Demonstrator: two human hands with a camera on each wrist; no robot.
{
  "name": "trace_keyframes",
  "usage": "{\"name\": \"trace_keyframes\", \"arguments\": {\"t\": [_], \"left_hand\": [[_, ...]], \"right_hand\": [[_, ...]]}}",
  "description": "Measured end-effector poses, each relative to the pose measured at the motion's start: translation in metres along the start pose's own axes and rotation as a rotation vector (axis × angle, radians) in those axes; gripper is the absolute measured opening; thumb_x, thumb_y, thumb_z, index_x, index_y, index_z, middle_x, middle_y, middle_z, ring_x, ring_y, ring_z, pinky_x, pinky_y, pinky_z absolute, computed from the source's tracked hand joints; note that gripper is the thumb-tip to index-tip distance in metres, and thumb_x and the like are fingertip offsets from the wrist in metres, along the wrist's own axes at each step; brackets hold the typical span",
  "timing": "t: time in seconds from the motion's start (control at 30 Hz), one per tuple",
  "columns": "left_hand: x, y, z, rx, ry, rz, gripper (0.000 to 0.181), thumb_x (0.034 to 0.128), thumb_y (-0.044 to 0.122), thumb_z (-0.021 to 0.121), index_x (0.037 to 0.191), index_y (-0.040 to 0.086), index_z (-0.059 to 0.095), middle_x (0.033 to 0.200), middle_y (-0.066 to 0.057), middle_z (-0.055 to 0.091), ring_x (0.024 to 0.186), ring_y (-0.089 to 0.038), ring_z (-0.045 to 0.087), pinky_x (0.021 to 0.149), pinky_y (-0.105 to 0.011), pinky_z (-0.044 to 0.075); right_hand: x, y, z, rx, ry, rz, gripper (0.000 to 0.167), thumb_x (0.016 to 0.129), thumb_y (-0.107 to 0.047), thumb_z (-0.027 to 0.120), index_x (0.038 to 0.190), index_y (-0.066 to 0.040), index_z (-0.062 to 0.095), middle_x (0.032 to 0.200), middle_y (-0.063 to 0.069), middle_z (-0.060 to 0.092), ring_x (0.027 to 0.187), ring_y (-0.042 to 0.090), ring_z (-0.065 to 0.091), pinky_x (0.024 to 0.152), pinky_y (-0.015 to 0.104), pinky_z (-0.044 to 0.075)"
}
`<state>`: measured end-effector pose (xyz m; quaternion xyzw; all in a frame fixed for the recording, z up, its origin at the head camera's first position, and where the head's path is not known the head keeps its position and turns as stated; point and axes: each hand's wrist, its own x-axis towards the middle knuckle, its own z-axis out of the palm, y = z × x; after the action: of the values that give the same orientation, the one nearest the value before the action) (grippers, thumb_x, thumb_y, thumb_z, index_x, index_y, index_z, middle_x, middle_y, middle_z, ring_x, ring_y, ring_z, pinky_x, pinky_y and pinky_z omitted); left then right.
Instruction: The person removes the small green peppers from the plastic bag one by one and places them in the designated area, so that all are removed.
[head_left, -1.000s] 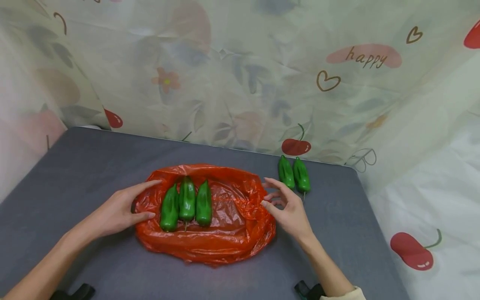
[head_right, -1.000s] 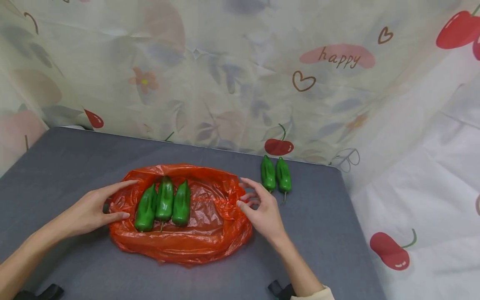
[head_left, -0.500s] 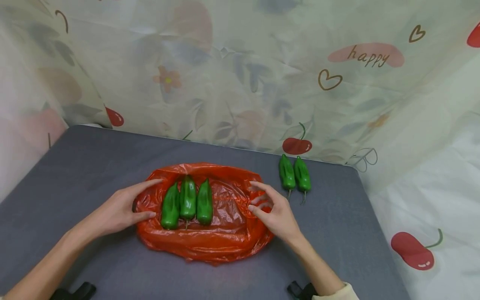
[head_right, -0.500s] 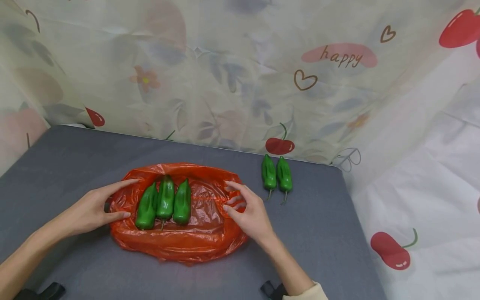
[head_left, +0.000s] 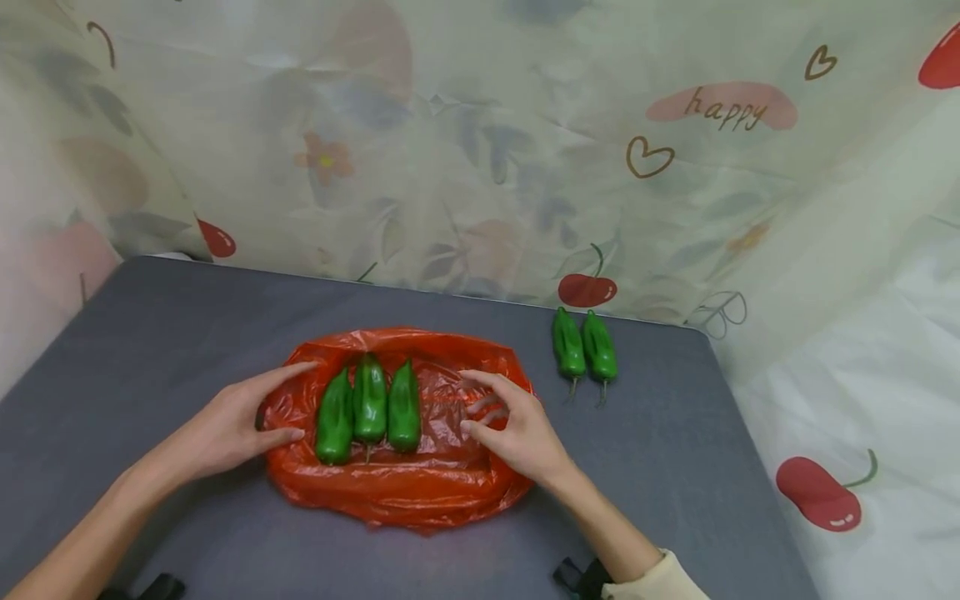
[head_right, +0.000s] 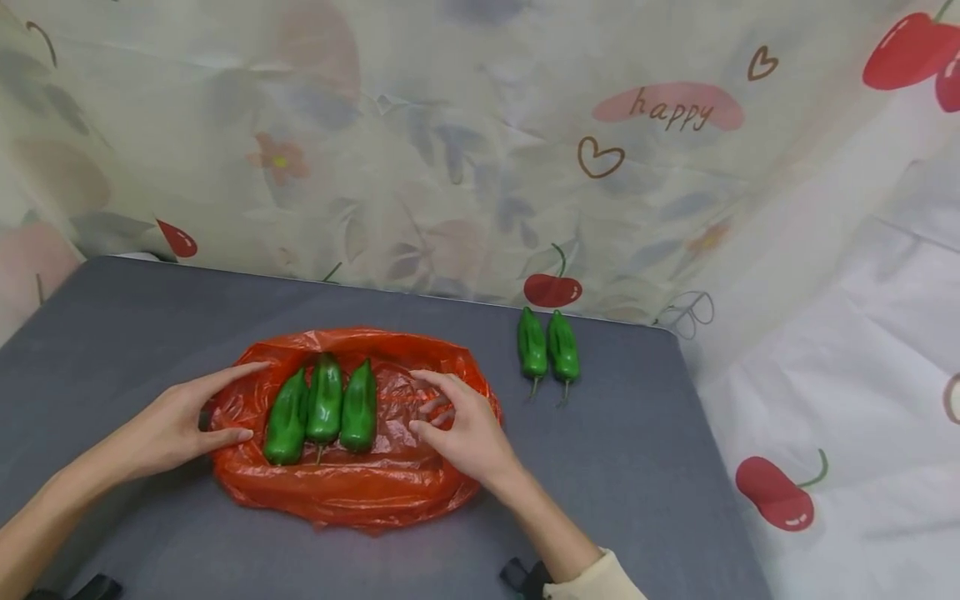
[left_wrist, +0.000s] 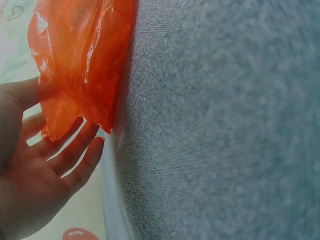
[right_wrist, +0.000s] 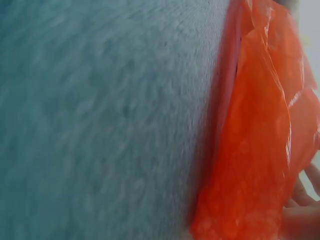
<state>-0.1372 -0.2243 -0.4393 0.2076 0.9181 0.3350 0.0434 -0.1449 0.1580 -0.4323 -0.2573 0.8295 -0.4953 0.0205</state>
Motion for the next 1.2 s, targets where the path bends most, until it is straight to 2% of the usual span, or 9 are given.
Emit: {"name": "trace_keyframes", "arguments": {"t": [0.13,0.33,0.53,0.67,0.93,1.2], "left_hand": [[-0.002,0.0,-0.001,0.004,0.001,-0.007,0.081,0.082,0.025,0.084,0.151,0.014,0.042,0.141,-0.022,0.052,0.124,-0.043,0.053,0.096,-0.062,0.045],[-0.004,-0.001,-0.001,0.0,0.013,-0.006,0.082,0.081,0.027,0.084,0.15,0.014,0.043,0.14,-0.023,0.053,0.123,-0.042,0.054,0.095,-0.062,0.045],[-0.005,-0.001,-0.001,0.004,0.019,-0.007,0.082,0.0811,0.025,0.084,0.15,0.014,0.043,0.139,-0.024,0.054,0.123,-0.043,0.054,0.095,-0.062,0.046],[-0.005,-0.001,-0.001,0.01,0.011,-0.003,0.081,0.0823,0.027,0.083,0.15,0.013,0.042,0.139,-0.024,0.053,0.123,-0.043,0.054,0.095,-0.062,0.045],[-0.005,0.0,-0.002,0.015,0.016,0.0,0.079,0.0833,0.029,0.082,0.15,0.012,0.042,0.139,-0.024,0.054,0.122,-0.043,0.054,0.095,-0.062,0.045],[-0.005,0.0,-0.002,0.02,0.012,-0.01,0.079,0.084,0.032,0.081,0.15,0.012,0.042,0.137,-0.025,0.055,0.12,-0.041,0.057,0.093,-0.061,0.047]], "right_hand": [[0.002,-0.002,0.007,-0.003,-0.041,0.019,0.06,0.088,-0.008,0.077,0.143,-0.018,0.053,0.13,0.01,0.06,0.096,0.022,0.065,0.08,0.036,0.057],[0.006,-0.003,0.016,0.001,-0.086,0.044,0.061,0.087,-0.007,0.076,0.143,-0.016,0.053,0.13,0.01,0.059,0.096,0.027,0.065,0.079,0.04,0.057],[0.012,-0.006,0.026,-0.039,-0.13,0.071,0.062,0.087,-0.01,0.077,0.144,-0.016,0.052,0.129,0.009,0.06,0.097,0.023,0.066,0.078,0.036,0.058],[0.014,-0.009,0.033,-0.075,-0.156,0.056,0.063,0.087,-0.012,0.078,0.144,-0.012,0.052,0.129,0.01,0.06,0.1,0.026,0.065,0.079,0.035,0.057],[0.02,-0.009,0.04,-0.139,-0.182,0.054,0.062,0.088,-0.016,0.078,0.145,-0.015,0.052,0.129,0.007,0.06,0.103,0.022,0.064,0.082,0.031,0.056],[0.024,-0.011,0.046,-0.167,-0.25,0.119,0.067,0.09,-0.02,0.075,0.15,-0.017,0.045,0.146,0.005,0.05,0.101,0.016,0.067,0.08,0.021,0.054]]}}
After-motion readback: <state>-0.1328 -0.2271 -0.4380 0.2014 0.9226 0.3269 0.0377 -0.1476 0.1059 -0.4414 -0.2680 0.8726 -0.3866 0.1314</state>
